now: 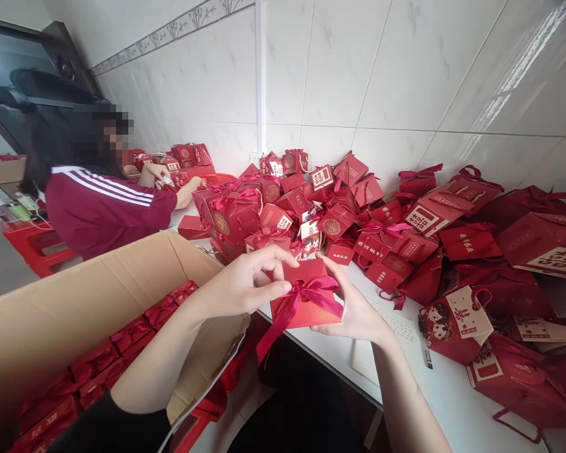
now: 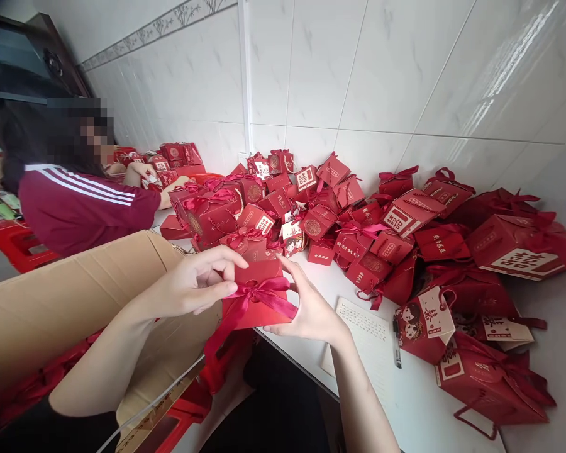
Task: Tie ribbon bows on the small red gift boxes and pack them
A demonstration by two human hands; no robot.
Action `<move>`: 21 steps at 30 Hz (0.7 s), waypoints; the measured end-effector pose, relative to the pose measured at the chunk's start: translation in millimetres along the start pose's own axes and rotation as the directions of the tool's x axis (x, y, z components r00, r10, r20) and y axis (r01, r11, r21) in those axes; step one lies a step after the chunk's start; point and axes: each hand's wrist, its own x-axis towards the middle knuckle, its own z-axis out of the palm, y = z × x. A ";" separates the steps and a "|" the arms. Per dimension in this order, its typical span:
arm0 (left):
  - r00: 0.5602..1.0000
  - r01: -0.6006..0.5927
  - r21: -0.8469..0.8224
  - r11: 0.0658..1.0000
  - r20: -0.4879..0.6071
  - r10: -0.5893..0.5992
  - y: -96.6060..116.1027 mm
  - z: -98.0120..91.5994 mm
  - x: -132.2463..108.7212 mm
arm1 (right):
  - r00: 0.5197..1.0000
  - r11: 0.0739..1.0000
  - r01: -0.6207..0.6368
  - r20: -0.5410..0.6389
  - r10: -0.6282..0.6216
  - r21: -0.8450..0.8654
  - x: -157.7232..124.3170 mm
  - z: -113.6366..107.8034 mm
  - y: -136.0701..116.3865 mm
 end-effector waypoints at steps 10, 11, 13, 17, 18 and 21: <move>0.920 0.026 -0.019 0.999 -0.391 -0.032 -8.1 10.0 -20.6 | 0.989 0.998 -0.004 -0.146 -0.004 -0.058 -4.2 -6.6 0.6; 0.916 0.045 0.013 0.999 -0.400 -0.036 -8.4 12.9 -21.0 | 0.989 0.998 -0.001 -0.150 -0.007 -0.057 -4.0 -6.0 0.7; 0.909 0.106 0.128 0.986 -0.415 -0.044 -8.0 20.5 -20.7 | 0.988 0.998 0.001 -0.155 -0.010 -0.058 -3.6 -4.3 0.4; 0.843 0.108 0.353 0.929 -0.528 0.103 -9.2 38.8 -18.3 | 0.984 0.994 0.019 -0.173 -0.037 -0.108 -3.2 -0.3 -1.5; 0.817 0.063 0.391 0.918 -0.549 0.178 -10.6 42.9 -17.9 | 0.983 0.992 0.023 -0.178 -0.045 -0.123 -3.2 0.8 -1.9; 0.696 -0.114 0.540 0.834 -0.556 0.455 -16.2 53.0 -17.7 | 0.978 0.990 0.037 -0.198 -0.064 -0.138 -3.3 4.9 -2.7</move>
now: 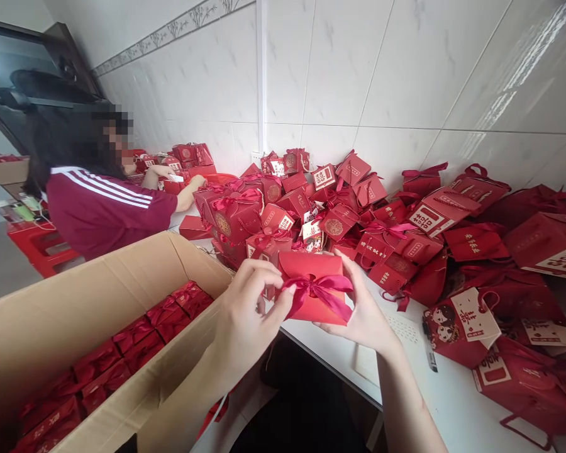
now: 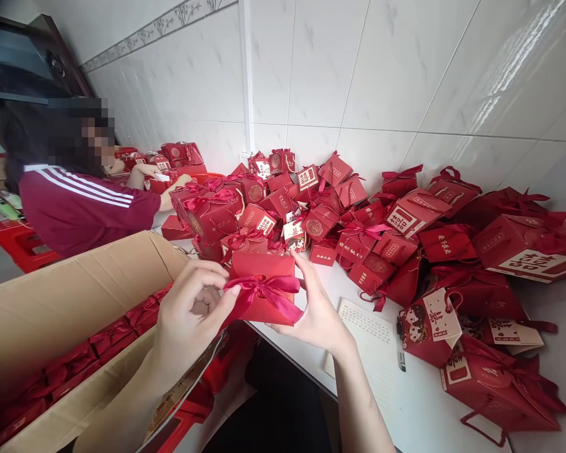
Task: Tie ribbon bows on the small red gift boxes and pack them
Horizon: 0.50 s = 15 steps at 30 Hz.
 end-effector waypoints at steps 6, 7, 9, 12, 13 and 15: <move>0.858 -0.497 0.177 0.850 -0.047 0.512 3.4 5.7 -10.2 | 0.993 0.999 0.026 -0.116 -0.022 0.031 -2.9 9.0 -4.7; 0.830 -0.543 0.193 0.818 -0.028 0.557 5.0 5.3 -10.3 | 0.990 0.999 0.032 -0.137 -0.028 0.029 -3.5 10.1 -5.6; 0.784 -0.603 0.218 0.767 -0.016 0.621 8.9 3.9 -10.0 | 0.982 0.998 0.052 -0.180 -0.048 0.022 -4.8 11.9 -7.1; 0.770 -0.612 0.253 0.749 -0.024 0.637 14.7 1.5 -10.2 | 0.973 0.998 0.069 -0.223 -0.066 0.007 -6.1 13.9 -8.8; 0.778 -0.598 0.263 0.757 -0.034 0.627 16.3 1.0 -10.8 | 0.971 0.998 0.067 -0.228 -0.066 0.000 -6.2 14.4 -9.4; 0.794 -0.569 0.272 0.776 -0.061 0.604 18.7 0.5 -13.1 | 0.970 0.998 0.059 -0.234 -0.061 -0.017 -6.0 15.0 -11.0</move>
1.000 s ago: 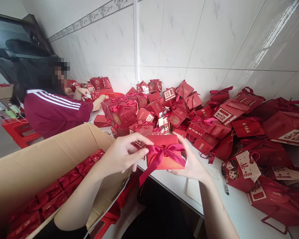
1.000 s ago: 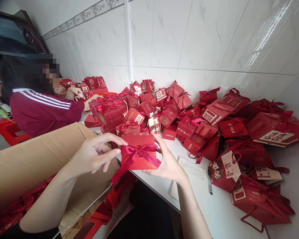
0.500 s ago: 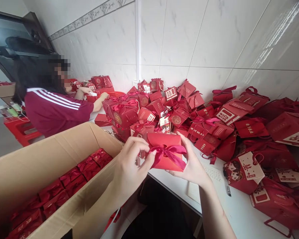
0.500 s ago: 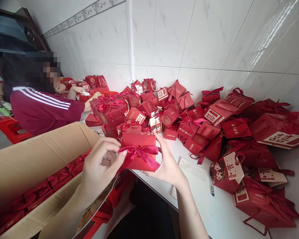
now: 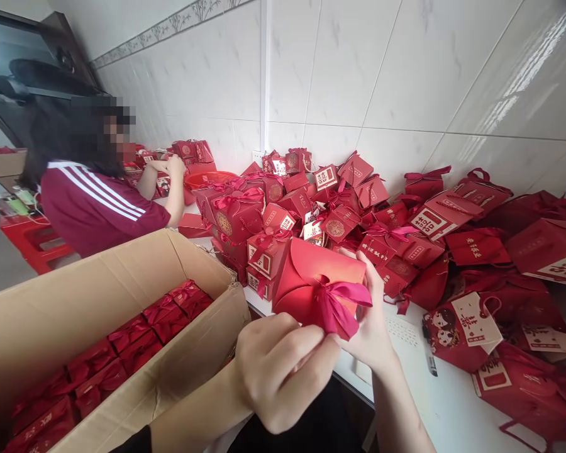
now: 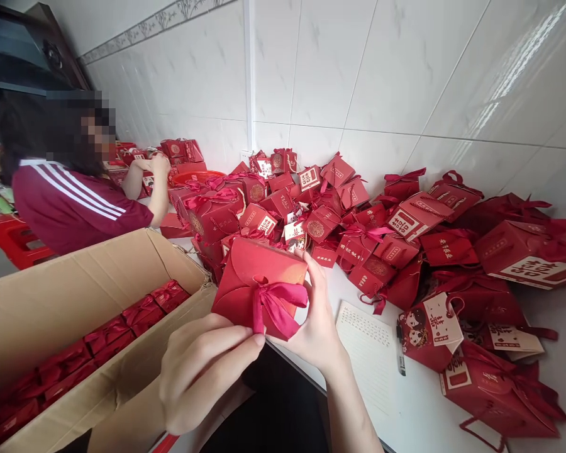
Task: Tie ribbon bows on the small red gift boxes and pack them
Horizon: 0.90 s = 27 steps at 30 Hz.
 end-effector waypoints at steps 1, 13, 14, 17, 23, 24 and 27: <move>1.000 0.011 -0.005 1.000 -0.011 -0.011 1.5 -0.3 -0.7 | 1.000 1.000 0.003 -0.001 -0.003 -0.006 0.2 0.2 -0.9; 0.956 0.230 -0.415 0.880 -0.073 -0.284 -1.0 -7.7 1.9 | 0.980 0.970 -0.187 -0.042 0.196 0.156 -0.9 3.5 1.5; 0.914 0.284 -0.510 0.812 -0.112 -0.389 -4.5 -12.1 3.3 | 0.951 0.916 -0.289 -0.022 0.307 0.279 0.6 5.7 4.1; 0.728 0.414 -0.644 0.643 -0.189 -0.659 -19.4 -25.4 2.1 | 0.765 0.498 -0.596 0.258 0.590 0.630 5.7 13.5 9.6; 0.444 0.763 -0.617 0.191 0.287 -0.849 -55.8 -45.9 -21.2 | 0.477 -0.113 -0.798 0.734 0.483 0.592 9.4 23.4 0.5; 0.382 0.810 -0.573 0.122 0.358 -0.852 -59.6 -49.0 -24.5 | 0.468 -0.136 -0.799 0.748 0.471 0.586 9.7 24.2 -1.6; 0.295 0.884 -0.463 0.061 0.453 -0.841 -66.3 -57.2 -28.3 | 0.448 -0.164 -0.807 0.770 0.454 0.567 10.5 27.0 -4.3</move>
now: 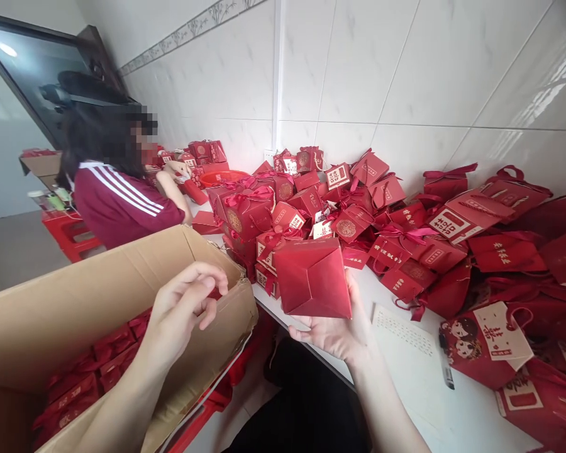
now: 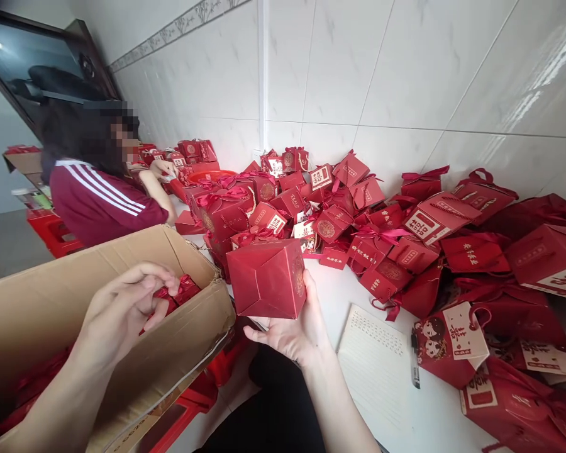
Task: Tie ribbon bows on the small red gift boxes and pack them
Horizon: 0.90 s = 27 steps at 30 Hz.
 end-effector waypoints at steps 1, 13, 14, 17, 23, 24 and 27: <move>1.000 0.013 0.035 0.999 0.006 -0.013 1.9 -1.8 0.4 | 1.000 1.000 -0.010 0.006 0.010 0.000 1.2 0.2 0.7; 0.989 -0.082 0.468 0.880 0.151 0.012 32.2 12.3 7.1 | 0.969 0.991 -0.125 0.221 0.113 0.039 7.5 15.9 13.8; 0.987 -0.083 0.477 0.875 0.162 0.006 32.3 13.3 6.8 | 0.967 0.991 -0.131 0.226 0.121 0.030 7.9 17.2 14.9; 0.977 -0.083 0.492 0.867 0.210 -0.025 31.8 13.7 5.1 | 0.957 0.988 -0.150 0.256 0.135 0.039 9.4 19.5 17.9; 0.975 0.007 0.449 0.893 0.195 -0.106 32.6 -3.4 17.5 | 0.950 0.980 -0.193 0.261 0.174 0.047 11.1 27.8 21.9; 0.970 0.033 0.449 0.893 0.200 -0.136 34.0 -8.5 23.2 | 0.952 0.981 -0.193 0.248 0.179 0.035 13.0 30.1 23.0; 0.947 0.044 0.461 0.886 0.263 -0.184 41.0 -25.8 40.7 | 0.987 0.997 -0.064 0.145 0.070 -0.046 25.9 37.4 28.6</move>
